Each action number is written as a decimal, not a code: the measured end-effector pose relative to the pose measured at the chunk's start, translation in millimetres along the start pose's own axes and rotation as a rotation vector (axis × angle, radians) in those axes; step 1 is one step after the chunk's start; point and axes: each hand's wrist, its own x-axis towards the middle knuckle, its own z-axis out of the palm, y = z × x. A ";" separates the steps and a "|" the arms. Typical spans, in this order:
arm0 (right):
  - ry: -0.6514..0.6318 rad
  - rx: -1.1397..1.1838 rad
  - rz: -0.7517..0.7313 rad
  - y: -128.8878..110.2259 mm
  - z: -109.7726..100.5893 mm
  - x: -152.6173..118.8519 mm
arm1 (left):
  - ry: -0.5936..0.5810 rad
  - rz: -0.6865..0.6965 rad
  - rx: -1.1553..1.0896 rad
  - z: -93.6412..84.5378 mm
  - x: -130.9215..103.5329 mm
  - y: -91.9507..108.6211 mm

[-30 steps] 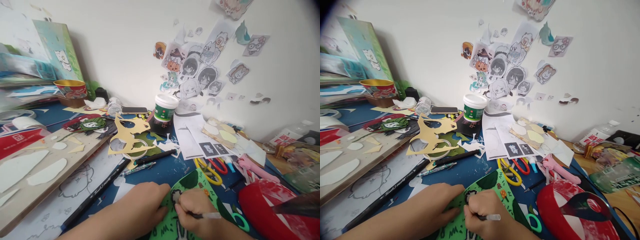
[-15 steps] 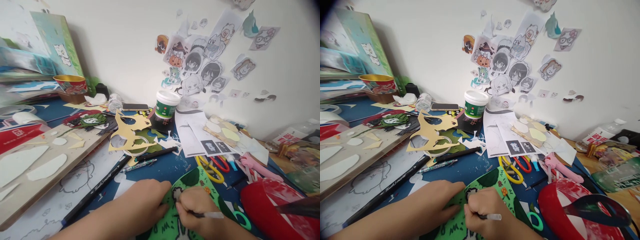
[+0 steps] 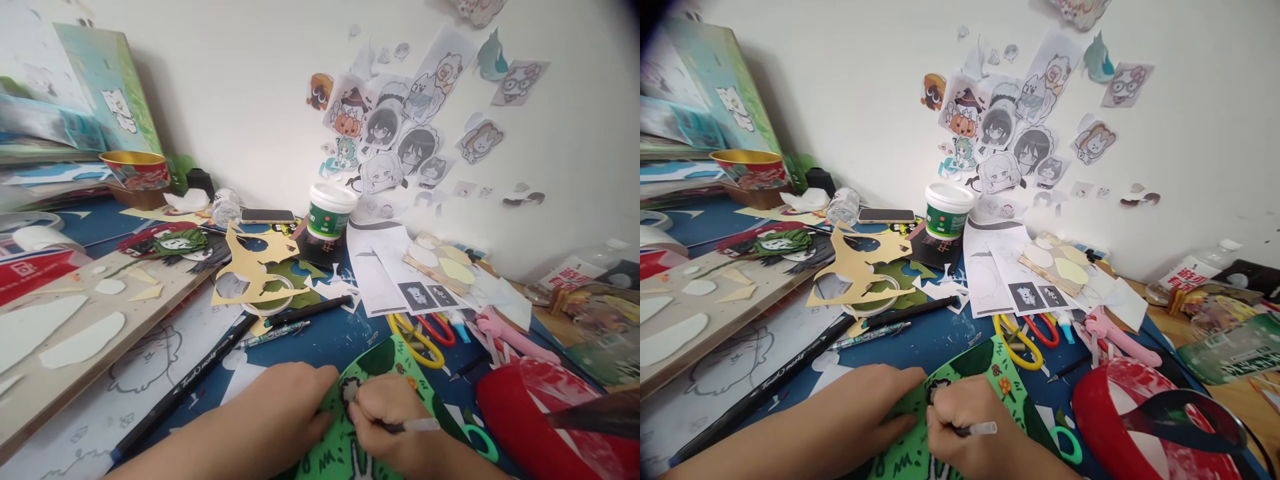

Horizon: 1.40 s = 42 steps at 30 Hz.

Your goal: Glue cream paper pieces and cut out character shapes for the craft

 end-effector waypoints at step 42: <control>0.575 0.688 0.474 9.8 -38.8 -7.1 | 0.030 -0.080 -0.268 -40.1 4.8 -26.1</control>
